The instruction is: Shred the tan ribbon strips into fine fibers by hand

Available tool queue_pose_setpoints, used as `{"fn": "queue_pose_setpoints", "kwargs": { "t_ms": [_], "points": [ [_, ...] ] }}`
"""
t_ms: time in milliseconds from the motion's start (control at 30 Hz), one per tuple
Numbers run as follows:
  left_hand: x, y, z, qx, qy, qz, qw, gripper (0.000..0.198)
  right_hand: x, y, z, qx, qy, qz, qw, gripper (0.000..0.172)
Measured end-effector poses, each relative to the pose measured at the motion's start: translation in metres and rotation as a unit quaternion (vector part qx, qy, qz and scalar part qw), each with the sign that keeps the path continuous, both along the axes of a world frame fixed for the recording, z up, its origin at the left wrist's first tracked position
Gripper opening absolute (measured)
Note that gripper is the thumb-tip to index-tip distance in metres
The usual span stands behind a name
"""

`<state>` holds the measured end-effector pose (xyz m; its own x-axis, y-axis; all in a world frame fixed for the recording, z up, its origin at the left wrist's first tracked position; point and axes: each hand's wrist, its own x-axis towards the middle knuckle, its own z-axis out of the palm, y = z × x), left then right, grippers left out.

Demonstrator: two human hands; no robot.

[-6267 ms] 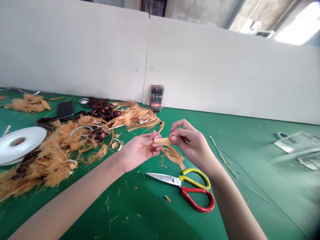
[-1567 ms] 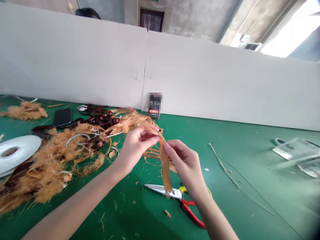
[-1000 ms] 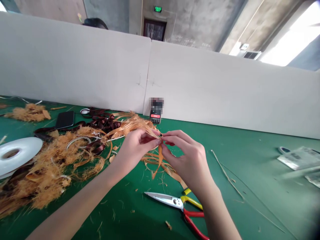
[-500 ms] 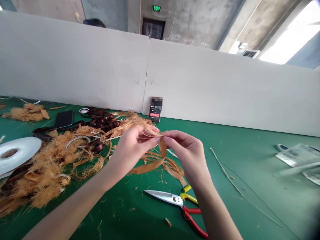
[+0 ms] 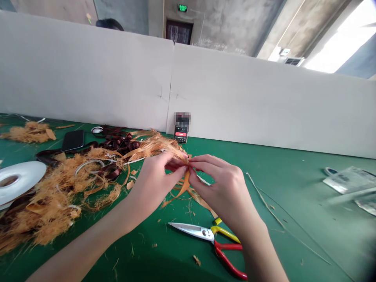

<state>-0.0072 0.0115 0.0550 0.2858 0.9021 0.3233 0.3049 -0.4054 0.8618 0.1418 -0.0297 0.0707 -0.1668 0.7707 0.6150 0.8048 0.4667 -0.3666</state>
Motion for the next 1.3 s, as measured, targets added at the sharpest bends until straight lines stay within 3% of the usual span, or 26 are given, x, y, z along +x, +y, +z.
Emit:
{"fn": "queue_pose_setpoints", "kwargs": {
  "t_ms": [133, 300, 467, 600, 733, 967, 1100, 1300],
  "points": [
    [0.002, -0.001, -0.002, 0.011, 0.002, 0.005, 1.000, 0.014, -0.003, 0.001, -0.002, 0.028, -0.016, -0.012, 0.999, 0.017],
    [0.003, -0.003, -0.001, -0.006, -0.015, -0.008, 1.000, 0.017, -0.007, 0.003, -0.002, 0.023, 0.125, -0.061, 0.990, 0.016],
    [0.000, 0.000, 0.000, -0.018, -0.026, -0.012, 0.999, 0.014, -0.003, 0.008, -0.003, -0.101, 0.320, -0.066, 0.940, 0.012],
    [-0.001, 0.003, 0.000, -0.012, -0.042, -0.007, 0.999, 0.012, 0.002, 0.012, -0.003, -0.201, 0.400, -0.040, 0.893, 0.012],
    [-0.001, 0.005, -0.001, 0.004, -0.044, -0.012, 0.999, 0.009, 0.003, 0.013, -0.001, -0.227, 0.408, -0.024, 0.884, 0.022],
    [-0.002, 0.006, -0.003, -0.002, -0.033, -0.002, 0.999, 0.012, 0.000, 0.009, -0.002, -0.245, 0.351, 0.013, 0.904, 0.036],
    [0.001, 0.006, -0.006, -0.046, -0.085, -0.039, 0.995, 0.010, 0.000, 0.008, -0.006, -0.259, 0.346, 0.053, 0.900, 0.042],
    [0.010, 0.003, -0.009, -0.075, -0.174, -0.068, 0.980, 0.008, 0.000, 0.011, -0.010, -0.306, 0.363, 0.038, 0.879, 0.025]
  ]
}}
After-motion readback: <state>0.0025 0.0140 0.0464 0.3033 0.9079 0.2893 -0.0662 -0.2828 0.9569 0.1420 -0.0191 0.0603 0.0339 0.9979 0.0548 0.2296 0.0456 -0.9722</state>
